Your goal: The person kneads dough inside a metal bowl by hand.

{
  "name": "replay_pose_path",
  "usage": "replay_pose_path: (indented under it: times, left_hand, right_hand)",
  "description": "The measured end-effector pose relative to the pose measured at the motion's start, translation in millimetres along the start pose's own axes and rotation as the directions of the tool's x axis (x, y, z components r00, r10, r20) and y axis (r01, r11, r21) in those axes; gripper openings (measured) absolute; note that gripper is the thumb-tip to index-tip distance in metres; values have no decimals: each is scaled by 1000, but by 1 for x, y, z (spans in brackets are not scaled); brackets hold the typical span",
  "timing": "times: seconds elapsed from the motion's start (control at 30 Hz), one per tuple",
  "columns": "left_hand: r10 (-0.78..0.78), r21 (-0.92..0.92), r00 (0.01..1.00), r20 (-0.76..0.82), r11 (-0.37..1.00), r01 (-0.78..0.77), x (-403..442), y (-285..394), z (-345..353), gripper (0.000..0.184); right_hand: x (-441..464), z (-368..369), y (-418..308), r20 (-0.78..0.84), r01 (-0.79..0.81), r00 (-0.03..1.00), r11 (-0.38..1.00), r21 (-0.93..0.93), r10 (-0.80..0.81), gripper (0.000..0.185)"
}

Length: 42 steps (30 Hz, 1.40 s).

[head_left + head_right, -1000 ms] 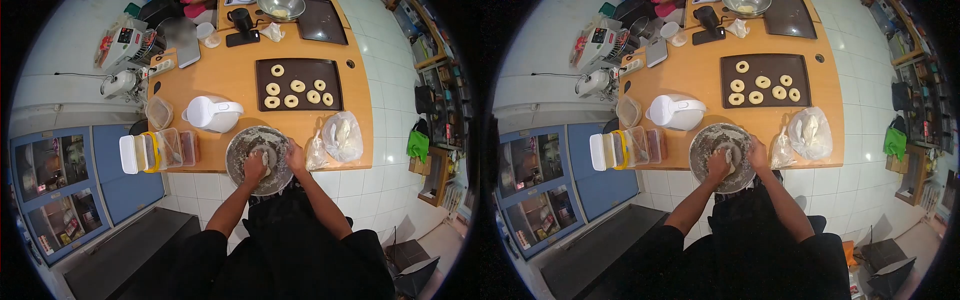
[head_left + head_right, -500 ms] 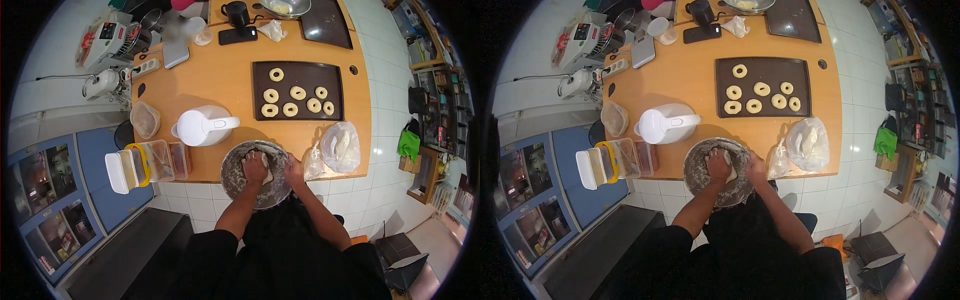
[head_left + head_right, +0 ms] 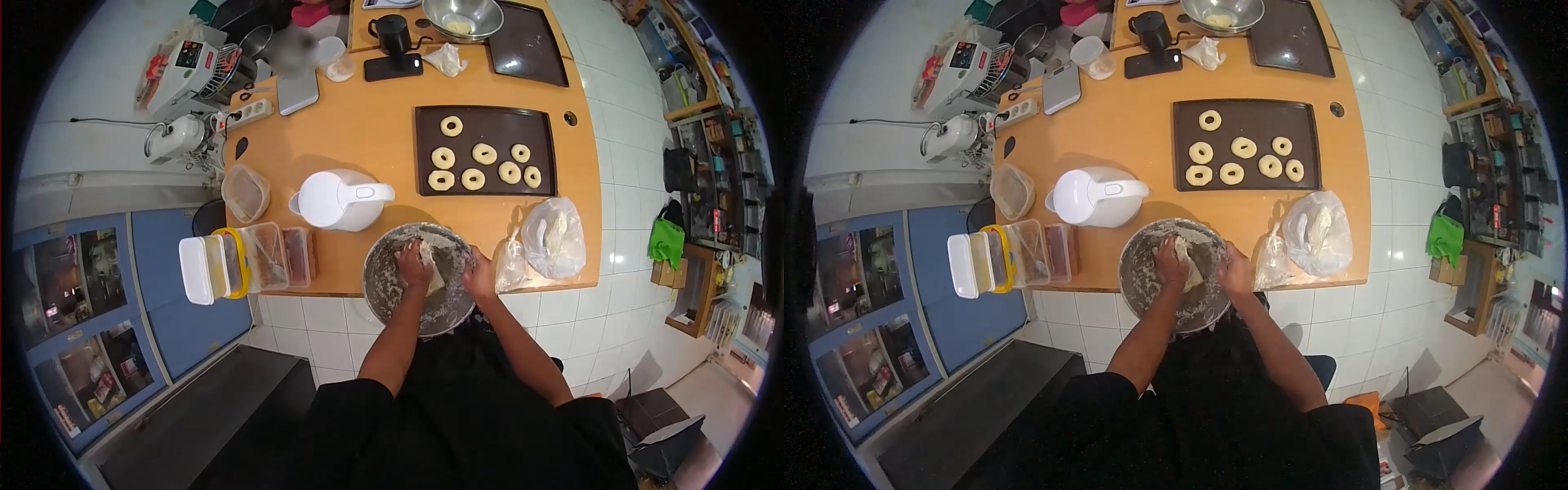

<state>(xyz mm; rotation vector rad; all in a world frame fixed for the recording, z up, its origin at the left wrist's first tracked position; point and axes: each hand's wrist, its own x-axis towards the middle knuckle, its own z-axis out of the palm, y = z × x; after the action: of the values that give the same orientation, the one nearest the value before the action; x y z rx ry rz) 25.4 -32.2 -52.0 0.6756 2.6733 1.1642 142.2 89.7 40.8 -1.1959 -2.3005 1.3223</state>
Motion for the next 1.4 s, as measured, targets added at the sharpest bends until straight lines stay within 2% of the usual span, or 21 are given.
replay_pose_path:
  times: [0.07, 0.1, 0.2, 0.23, 0.27, 0.33, 0.43, 0.47, 0.53, 0.73, 0.83, 0.93, 1.03, 1.13, 1.23, 1.33, 1.4]
  left_hand:
    - [-71, -318, 996, -58, 947, 49, -3, -18, 7, 35]
    - [-194, -384, 980, -38, 908, 165, -3, -23, 7, 34]
    - [-217, -327, 931, 292, 892, 311, 29, 38, -59, 33]
    - [-81, -152, 979, 185, 982, 110, 25, 24, -54, 31]
    - [-7, -37, 980, 197, 999, 14, 19, 27, -61, 33]
    - [134, 190, 960, 245, 965, -183, 6, 37, -77, 37]
    - [211, 403, 925, 315, 853, -332, -37, 41, -72, 51]
    - [96, 388, 923, 374, 887, -249, -37, 40, -73, 53]
    - [-130, 372, 864, 487, 926, -70, -35, 47, -77, 58]
    - [-30, 390, 842, 538, 895, -216, -22, 47, -94, 48]
    - [-171, 366, 778, 605, 927, -81, -31, 72, -110, 46]
    - [45, 489, 869, 493, 811, -320, -46, 78, -113, 42]
    - [-30, 379, 874, 484, 908, -178, -49, 65, -102, 39]
    - [-287, 480, 850, 443, 876, 46, -45, 62, -81, 33]
    - [-363, 491, 877, 315, 853, 177, -47, 58, -65, 32]
    - [-455, 472, 859, 233, 826, 310, -40, 65, -59, 34]
    - [-436, 508, 875, 211, 814, 283, -46, 62, -50, 35]
  right_hand:
    - [-7, 2, -6, -12, -84, 996, 996, -12, 84, 29]
    - [-8, 4, -8, -28, -53, 998, 999, 8, 54, 27]
    - [-12, 4, -9, -71, 18, 997, 998, 57, -13, 23]
    - [-12, 5, -10, -77, 27, 997, 997, 73, -21, 22]
    - [-15, 6, -10, -82, 33, 996, 995, 91, -26, 22]
    - [-17, 3, -18, -78, 29, 997, 997, 78, -23, 22]
    - [-19, 6, -20, -104, 46, 994, 985, 168, -29, 23]
    - [-20, 8, -18, -117, 56, 993, 975, 216, -31, 23]
    - [-22, 5, -27, -108, 0, 994, 982, 189, 20, 24]
    - [-21, 10, -22, -138, 12, 990, 991, 132, 6, 25]
    - [-21, 10, -21, -139, 5, 990, 985, 172, 20, 25]
    - [-20, 10, -18, -123, 2, 992, 982, 190, 22, 26]
    - [-18, 9, -20, -107, -12, 994, 985, 174, 31, 24]
    - [-17, 14, -16, -108, -34, 993, 991, 129, 48, 24]
    - [-17, 13, -17, -87, -62, 993, 988, 141, 75, 27]
    - [-16, 15, -12, -56, -86, 994, 989, 120, 93, 28]
    - [-14, 18, -11, -57, -70, 995, 990, 119, 77, 28]
